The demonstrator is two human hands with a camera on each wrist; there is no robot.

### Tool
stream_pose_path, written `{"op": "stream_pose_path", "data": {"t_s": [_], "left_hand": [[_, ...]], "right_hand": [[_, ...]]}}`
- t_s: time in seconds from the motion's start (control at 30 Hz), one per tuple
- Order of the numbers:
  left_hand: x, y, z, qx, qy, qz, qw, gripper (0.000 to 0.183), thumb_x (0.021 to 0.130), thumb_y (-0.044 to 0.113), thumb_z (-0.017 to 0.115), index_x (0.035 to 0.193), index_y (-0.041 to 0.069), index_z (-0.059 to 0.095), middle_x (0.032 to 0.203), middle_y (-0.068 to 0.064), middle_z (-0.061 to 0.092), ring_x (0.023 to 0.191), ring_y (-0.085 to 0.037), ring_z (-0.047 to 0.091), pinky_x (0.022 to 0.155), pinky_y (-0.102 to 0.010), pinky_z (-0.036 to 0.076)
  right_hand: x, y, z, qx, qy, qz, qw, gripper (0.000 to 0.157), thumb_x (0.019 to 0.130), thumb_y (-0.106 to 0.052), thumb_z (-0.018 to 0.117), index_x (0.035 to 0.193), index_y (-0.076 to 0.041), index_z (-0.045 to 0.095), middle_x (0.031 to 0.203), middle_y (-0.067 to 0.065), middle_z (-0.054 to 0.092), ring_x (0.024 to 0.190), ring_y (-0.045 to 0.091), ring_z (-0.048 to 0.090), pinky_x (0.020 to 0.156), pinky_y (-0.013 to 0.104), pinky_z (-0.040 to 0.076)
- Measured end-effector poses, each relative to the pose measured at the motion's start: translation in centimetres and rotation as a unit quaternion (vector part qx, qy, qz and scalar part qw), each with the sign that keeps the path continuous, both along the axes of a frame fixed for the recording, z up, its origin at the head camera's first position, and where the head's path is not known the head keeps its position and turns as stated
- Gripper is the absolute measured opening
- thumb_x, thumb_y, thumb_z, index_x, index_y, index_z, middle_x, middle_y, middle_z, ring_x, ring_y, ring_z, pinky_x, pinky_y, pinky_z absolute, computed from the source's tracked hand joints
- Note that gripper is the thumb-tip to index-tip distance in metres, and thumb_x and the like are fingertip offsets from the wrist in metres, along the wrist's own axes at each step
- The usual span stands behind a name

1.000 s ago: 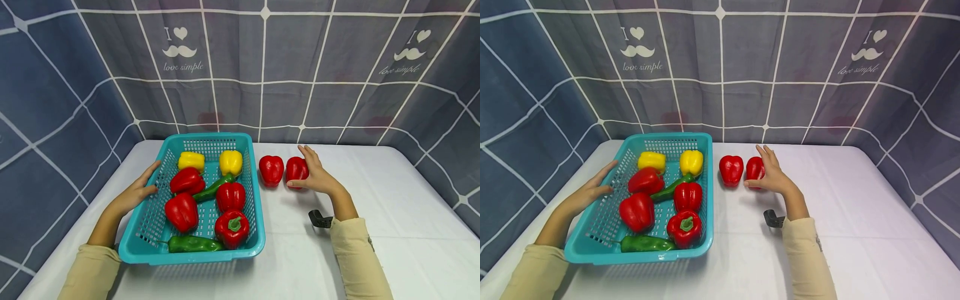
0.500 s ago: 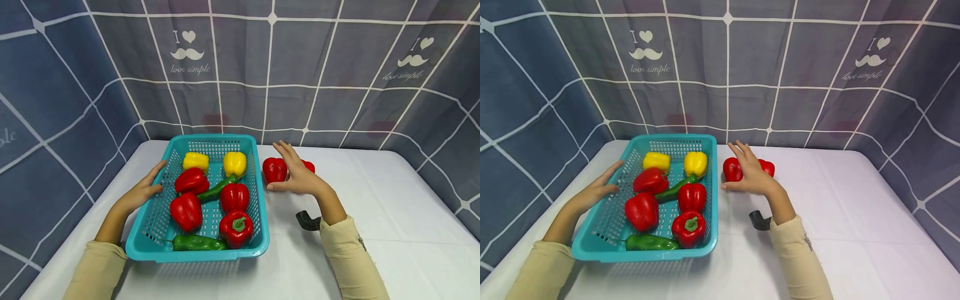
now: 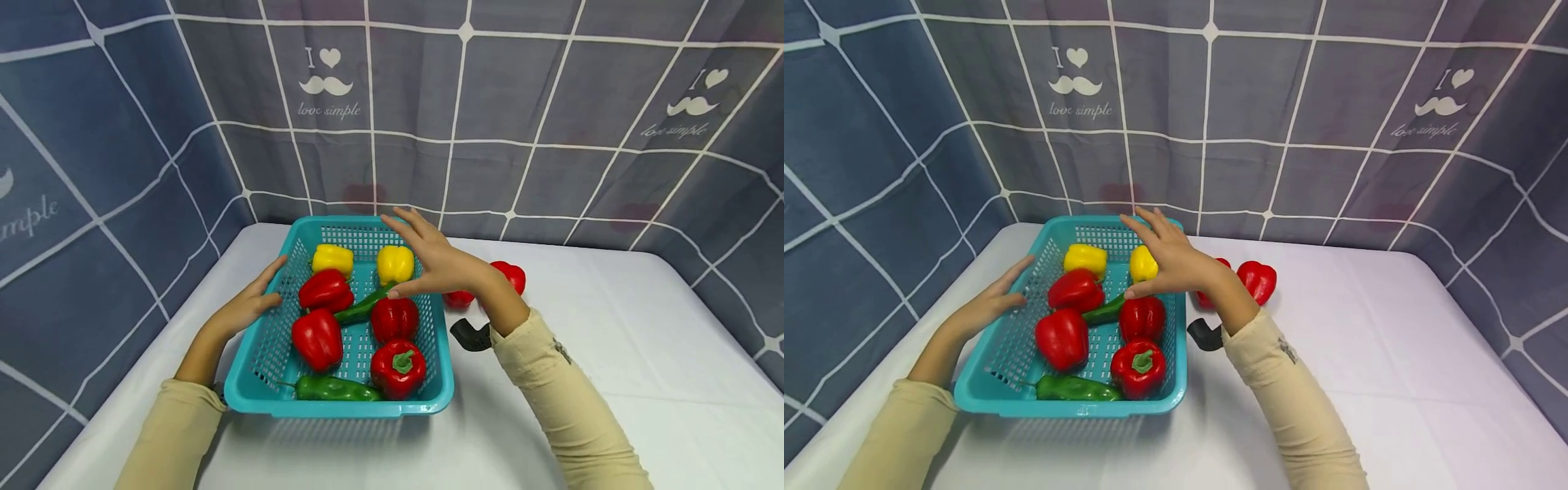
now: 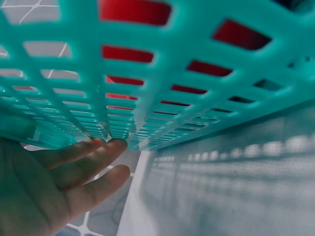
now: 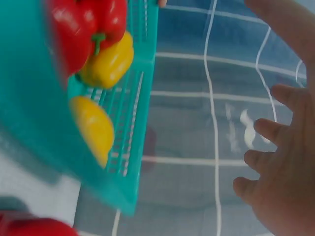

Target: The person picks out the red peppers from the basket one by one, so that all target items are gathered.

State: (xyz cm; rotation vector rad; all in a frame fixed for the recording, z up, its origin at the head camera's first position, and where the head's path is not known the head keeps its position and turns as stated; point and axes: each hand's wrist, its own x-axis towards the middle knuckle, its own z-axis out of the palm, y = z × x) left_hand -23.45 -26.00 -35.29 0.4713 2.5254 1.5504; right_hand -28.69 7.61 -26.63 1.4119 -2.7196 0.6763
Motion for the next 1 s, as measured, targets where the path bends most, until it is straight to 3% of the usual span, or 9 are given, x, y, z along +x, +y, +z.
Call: {"op": "stream_pose_path", "data": {"t_s": [0.27, 0.47, 0.63, 0.83, 1.0], "left_hand": [[-0.4, -0.2, 0.3, 0.011, -0.004, -0.006, 0.9999, 0.076, 0.081, 0.003, 0.035, 0.147, 0.006, -0.004, 0.15, -0.026, 0.0, 0.122, -0.049, 0.029, 0.081, -0.052, 0.047], [-0.4, -0.3, 0.0, 0.013, -0.013, -0.004, 0.9998, 0.076, 0.081, 0.003, 0.035, 0.146, 0.006, -0.005, 0.15, -0.026, 0.001, 0.12, -0.048, 0.033, 0.08, -0.049, 0.049], [-0.6, -0.2, -0.2, 0.012, -0.009, -0.007, 0.9999, 0.076, 0.081, 0.003, 0.035, 0.147, 0.006, -0.004, 0.15, -0.025, 0.002, 0.122, -0.047, 0.031, 0.081, -0.048, 0.049], [-0.7, -0.3, -0.3, 0.014, -0.008, -0.007, 0.9998, 0.078, 0.08, 0.002, 0.035, 0.147, 0.006, -0.005, 0.15, -0.025, 0.003, 0.123, -0.045, 0.031, 0.081, -0.046, 0.049], [-0.4, -0.4, -0.2, 0.016, -0.01, -0.008, 0.9998, 0.077, 0.08, 0.004, 0.036, 0.147, 0.006, -0.005, 0.15, -0.026, 0.003, 0.123, -0.046, 0.031, 0.084, -0.048, 0.047]], "right_hand": [[0.8, -4.5, 2.5, 0.042, -0.004, 0.04, 0.998, 0.104, 0.069, -0.043, 0.074, 0.147, -0.02, 0.01, 0.153, 0.005, 0.003, 0.139, 0.029, 0.009, 0.107, 0.053, 0.02], [0.6, -7.5, 2.6, 0.088, -0.021, 0.053, 0.994, 0.103, 0.07, -0.044, 0.073, 0.148, -0.021, 0.01, 0.154, 0.004, 0.0, 0.141, 0.028, -0.001, 0.109, 0.054, 0.013], [1.0, -8.8, 1.5, 0.112, -0.04, 0.059, 0.991, 0.103, 0.07, -0.043, 0.073, 0.148, -0.022, 0.009, 0.154, 0.003, 0.002, 0.14, 0.026, 0.002, 0.109, 0.051, 0.017], [2.0, -10.0, -1.5, 0.218, -0.038, 0.078, 0.972, 0.106, 0.069, -0.05, 0.071, 0.148, -0.024, 0.005, 0.153, 0.006, 0.006, 0.139, 0.027, 0.009, 0.108, 0.05, 0.021], [2.6, -10.8, -2.9, 0.252, -0.048, 0.084, 0.963, 0.109, 0.067, -0.05, 0.072, 0.147, -0.024, 0.002, 0.152, 0.005, 0.007, 0.137, 0.024, 0.013, 0.108, 0.046, 0.025]]}}
